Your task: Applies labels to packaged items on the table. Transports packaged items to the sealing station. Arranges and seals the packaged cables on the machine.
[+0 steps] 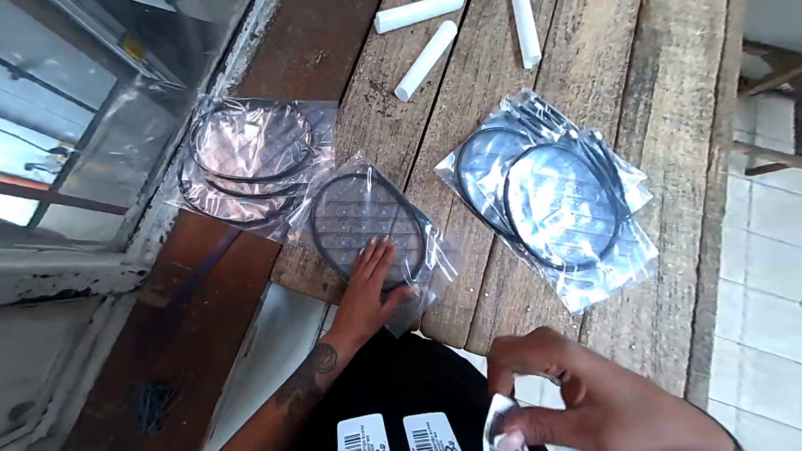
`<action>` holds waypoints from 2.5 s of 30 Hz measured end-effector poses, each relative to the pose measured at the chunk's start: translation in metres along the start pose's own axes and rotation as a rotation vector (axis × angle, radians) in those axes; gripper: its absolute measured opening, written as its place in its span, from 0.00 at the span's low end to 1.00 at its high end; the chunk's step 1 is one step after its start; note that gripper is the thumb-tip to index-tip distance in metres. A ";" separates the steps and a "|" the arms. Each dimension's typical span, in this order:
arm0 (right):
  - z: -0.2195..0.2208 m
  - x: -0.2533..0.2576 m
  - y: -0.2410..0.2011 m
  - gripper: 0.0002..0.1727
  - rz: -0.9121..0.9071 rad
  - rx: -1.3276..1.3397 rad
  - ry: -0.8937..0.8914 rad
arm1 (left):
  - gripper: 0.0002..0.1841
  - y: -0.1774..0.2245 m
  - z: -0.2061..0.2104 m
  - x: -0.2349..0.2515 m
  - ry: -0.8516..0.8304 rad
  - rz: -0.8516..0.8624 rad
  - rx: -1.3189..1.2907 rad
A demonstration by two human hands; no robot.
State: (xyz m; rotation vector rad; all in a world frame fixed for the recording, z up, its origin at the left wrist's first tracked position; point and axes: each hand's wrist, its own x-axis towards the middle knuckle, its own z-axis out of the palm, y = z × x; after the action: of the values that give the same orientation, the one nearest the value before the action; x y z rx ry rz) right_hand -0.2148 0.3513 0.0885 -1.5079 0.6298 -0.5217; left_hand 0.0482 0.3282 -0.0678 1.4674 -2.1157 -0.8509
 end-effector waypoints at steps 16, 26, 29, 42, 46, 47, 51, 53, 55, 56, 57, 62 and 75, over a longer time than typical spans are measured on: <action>0.055 0.080 0.131 0.21 0.396 -0.573 0.683 | 0.05 0.048 -0.016 -0.006 0.056 -0.430 -0.928; 0.043 0.121 0.098 0.24 0.617 -0.580 0.347 | 0.04 0.039 -0.020 -0.001 -0.168 -0.252 -1.015; 0.047 0.124 0.118 0.23 0.553 -0.738 0.408 | 0.04 0.038 -0.019 0.001 -0.202 -0.220 -1.037; 0.044 0.048 0.163 0.22 -0.198 -1.108 0.356 | 0.51 -0.062 -0.046 -0.019 -0.042 -0.018 0.455; 0.042 0.083 0.172 0.32 -0.134 -1.152 0.210 | 0.54 -0.064 -0.049 -0.019 -0.071 0.001 0.430; 0.042 0.092 0.174 0.37 -0.090 -1.166 0.300 | 0.54 -0.066 -0.053 -0.020 -0.088 0.004 0.431; 0.046 0.072 0.155 0.30 -0.031 -0.983 0.570 | 0.46 -0.069 -0.054 -0.018 -0.103 0.019 0.429; 0.058 0.047 0.112 0.31 -0.029 -0.634 0.634 | 0.44 -0.058 -0.041 0.000 -0.057 0.030 0.361; 0.062 0.017 0.085 0.33 -0.007 -0.492 0.793 | 0.42 -0.034 -0.024 0.034 -0.048 0.063 0.253; 0.056 0.000 0.082 0.30 0.015 -0.539 0.927 | 0.41 -0.019 -0.022 0.057 -0.075 0.081 0.218; 0.049 -0.019 0.083 0.26 0.051 -0.623 1.070 | 0.41 -0.007 -0.026 0.081 -0.090 0.086 0.225; 0.046 -0.082 0.067 0.24 0.211 -0.485 1.319 | 0.44 -0.088 -0.096 0.154 0.219 -0.243 0.331; 0.012 -0.080 0.015 0.13 0.034 0.249 0.130 | 0.37 -0.029 -0.028 -0.010 -0.057 0.010 0.315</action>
State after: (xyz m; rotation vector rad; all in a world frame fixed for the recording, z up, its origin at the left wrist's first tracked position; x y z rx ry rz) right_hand -0.2665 0.4141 0.0772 -1.2343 0.6636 -0.6512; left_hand 0.0891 0.3239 -0.0678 1.5981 -2.3815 -0.5799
